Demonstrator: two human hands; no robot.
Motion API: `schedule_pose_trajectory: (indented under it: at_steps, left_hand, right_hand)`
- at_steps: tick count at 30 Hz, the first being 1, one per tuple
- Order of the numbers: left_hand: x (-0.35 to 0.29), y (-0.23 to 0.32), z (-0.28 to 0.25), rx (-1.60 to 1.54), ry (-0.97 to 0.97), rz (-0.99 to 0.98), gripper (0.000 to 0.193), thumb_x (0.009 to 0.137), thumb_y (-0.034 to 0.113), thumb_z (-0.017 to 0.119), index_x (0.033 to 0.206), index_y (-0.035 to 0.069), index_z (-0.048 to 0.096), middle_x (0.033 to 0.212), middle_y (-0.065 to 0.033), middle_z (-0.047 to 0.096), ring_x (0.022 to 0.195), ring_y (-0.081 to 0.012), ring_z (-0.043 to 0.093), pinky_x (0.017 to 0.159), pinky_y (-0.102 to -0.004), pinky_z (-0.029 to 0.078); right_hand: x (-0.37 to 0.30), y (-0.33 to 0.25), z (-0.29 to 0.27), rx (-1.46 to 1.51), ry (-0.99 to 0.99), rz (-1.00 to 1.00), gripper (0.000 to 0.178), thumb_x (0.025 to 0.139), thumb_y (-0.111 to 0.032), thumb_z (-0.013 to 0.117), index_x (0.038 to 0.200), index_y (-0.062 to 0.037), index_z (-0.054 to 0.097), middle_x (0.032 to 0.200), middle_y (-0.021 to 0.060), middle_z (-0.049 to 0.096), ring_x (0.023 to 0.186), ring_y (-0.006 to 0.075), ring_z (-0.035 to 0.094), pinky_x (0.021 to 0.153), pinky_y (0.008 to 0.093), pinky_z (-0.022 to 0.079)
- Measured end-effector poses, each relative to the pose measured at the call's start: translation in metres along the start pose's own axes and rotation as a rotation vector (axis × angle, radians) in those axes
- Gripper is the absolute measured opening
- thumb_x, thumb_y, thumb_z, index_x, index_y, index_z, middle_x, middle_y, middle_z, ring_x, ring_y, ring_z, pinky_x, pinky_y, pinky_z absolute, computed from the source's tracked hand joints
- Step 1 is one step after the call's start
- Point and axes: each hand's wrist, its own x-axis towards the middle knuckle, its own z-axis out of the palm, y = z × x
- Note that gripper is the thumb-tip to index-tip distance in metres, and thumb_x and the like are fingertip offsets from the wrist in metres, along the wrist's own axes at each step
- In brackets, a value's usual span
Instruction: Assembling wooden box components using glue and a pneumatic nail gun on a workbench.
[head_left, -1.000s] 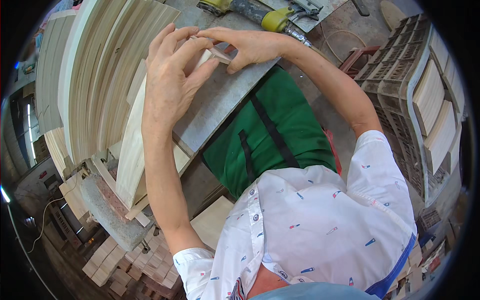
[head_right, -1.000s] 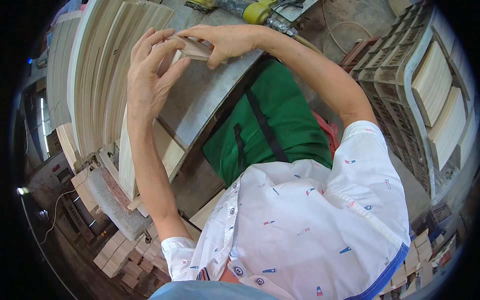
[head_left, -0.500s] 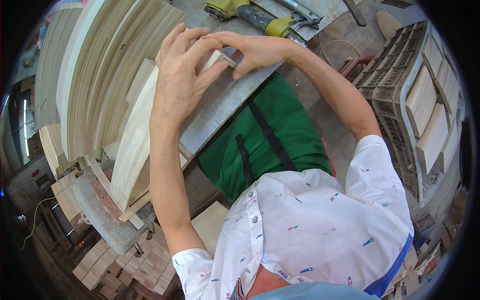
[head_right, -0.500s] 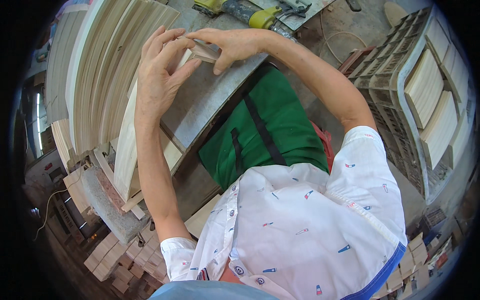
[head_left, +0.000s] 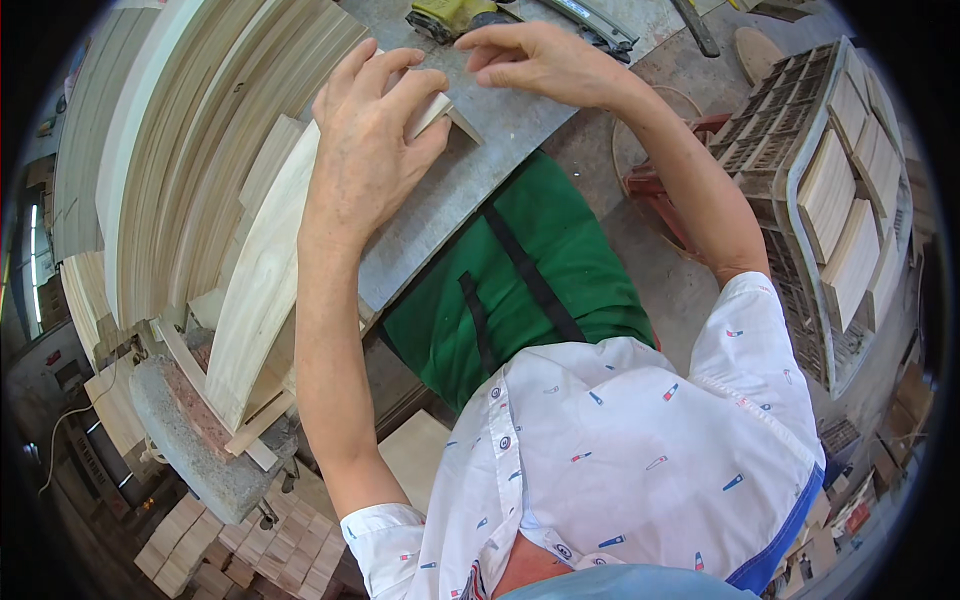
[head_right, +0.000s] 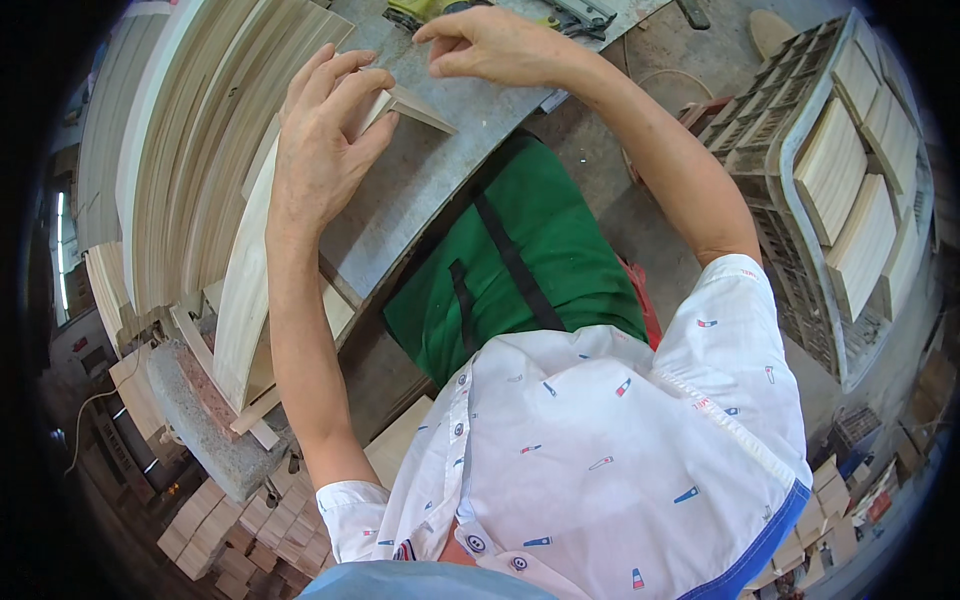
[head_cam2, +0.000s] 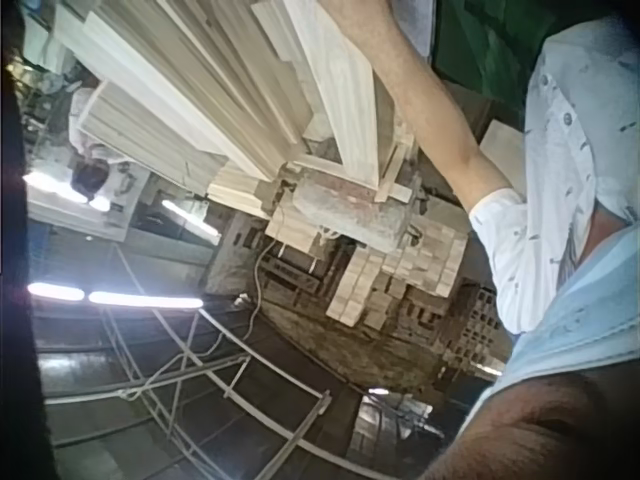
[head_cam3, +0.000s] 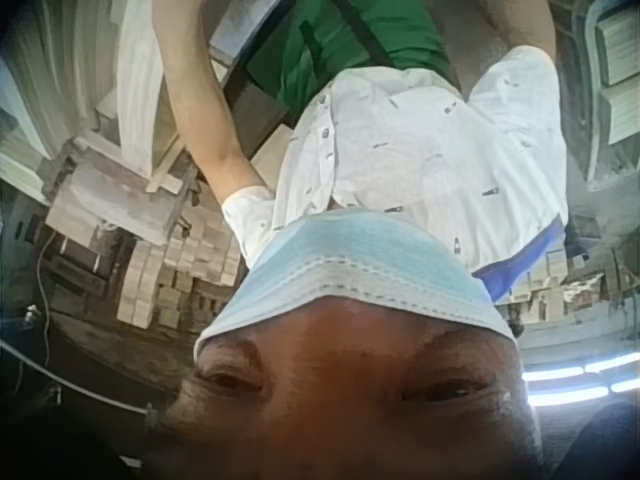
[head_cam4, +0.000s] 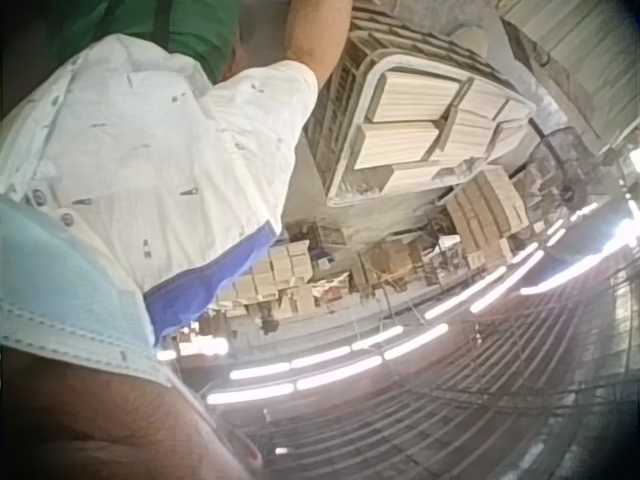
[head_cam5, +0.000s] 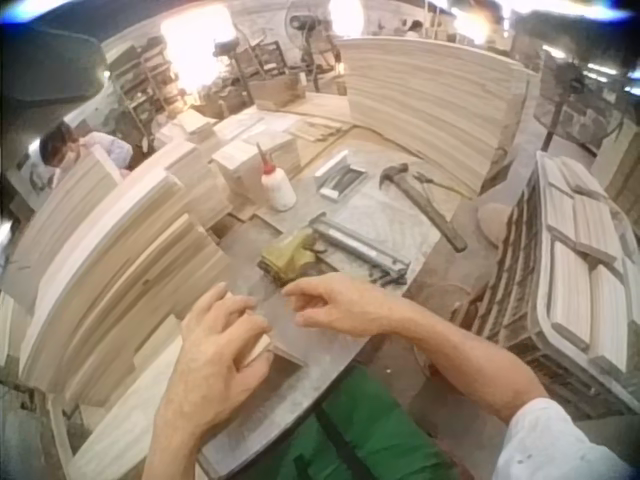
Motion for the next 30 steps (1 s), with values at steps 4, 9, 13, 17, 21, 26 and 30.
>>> schedule_pose_trajectory:
  at_steps: [4,9,13,17,21,26,30]
  left_hand:
    - [-0.001,-0.001,0.002,0.003,0.010,0.009,0.031,0.080,0.015,0.077,0.110,0.014,0.073,0.132,-0.0091,0.063,0.137,-0.0399,0.047,0.111,-0.0542,0.036]
    - [-0.001,-0.001,0.002,0.000,0.027,0.013,0.030,0.080,0.016,0.077,0.110,0.014,0.073,0.131,-0.0093,0.064,0.137,-0.0398,0.047,0.111,-0.0544,0.036]
    - [-0.001,0.000,0.000,0.051,0.004,-0.001,0.029,0.084,0.023,0.078,0.110,0.012,0.072,0.135,-0.0071,0.063,0.141,-0.0360,0.045,0.114,-0.0510,0.037]
    - [-0.001,-0.001,0.001,0.038,0.011,-0.003,0.029,0.086,0.028,0.077,0.110,0.011,0.073,0.136,-0.0086,0.063,0.142,-0.0369,0.045,0.114,-0.0511,0.037]
    - [-0.002,-0.003,0.004,0.036,0.040,0.012,0.027,0.087,0.028,0.077,0.108,0.012,0.074,0.134,-0.0086,0.064,0.141,-0.0376,0.045,0.113,-0.0516,0.037]
    - [-0.002,-0.005,0.010,-0.030,0.108,0.032,0.025,0.083,0.024,0.077,0.105,0.013,0.075,0.126,-0.0067,0.066,0.133,-0.0380,0.049,0.110,-0.0554,0.034]
    - [-0.002,-0.006,0.011,-0.043,0.104,0.024,0.024,0.083,0.024,0.076,0.104,0.013,0.076,0.125,-0.0060,0.067,0.133,-0.0373,0.049,0.109,-0.0562,0.034]
  right_hand:
    - [0.007,0.005,-0.013,-0.182,0.185,0.052,0.041,0.093,-0.020,0.064,0.129,-0.0010,0.062,0.116,0.0246,0.069,0.106,0.0371,0.067,0.092,0.0425,0.053]
    - [0.027,0.024,-0.016,-0.552,0.221,0.103,0.052,0.089,-0.018,0.064,0.133,0.0046,0.052,0.112,0.0290,0.067,0.111,0.0427,0.063,0.094,0.0476,0.051]
    - [0.039,0.040,-0.002,-0.693,0.203,0.175,0.054,0.088,-0.018,0.063,0.132,0.0093,0.048,0.113,0.0317,0.066,0.111,0.0454,0.063,0.095,0.0513,0.050]
    - [0.048,0.043,0.007,-0.625,0.195,0.304,0.052,0.088,-0.016,0.060,0.131,0.0095,0.047,0.115,0.0343,0.065,0.109,0.0473,0.064,0.094,0.0522,0.051]
    - [0.059,0.046,0.013,-0.699,0.220,0.340,0.052,0.088,-0.015,0.056,0.132,0.0116,0.046,0.111,0.0358,0.066,0.106,0.0466,0.066,0.092,0.0526,0.052]
    - [0.072,0.044,0.010,-0.909,0.228,0.338,0.041,0.092,-0.018,0.066,0.124,0.0065,0.058,0.098,0.0194,0.070,0.089,0.0254,0.068,0.078,0.0385,0.055]
    - [0.068,-0.006,-0.035,-0.644,0.183,0.292,0.043,0.087,-0.020,0.060,0.120,0.0069,0.060,0.106,0.0358,0.068,0.100,0.0448,0.069,0.087,0.0497,0.054]
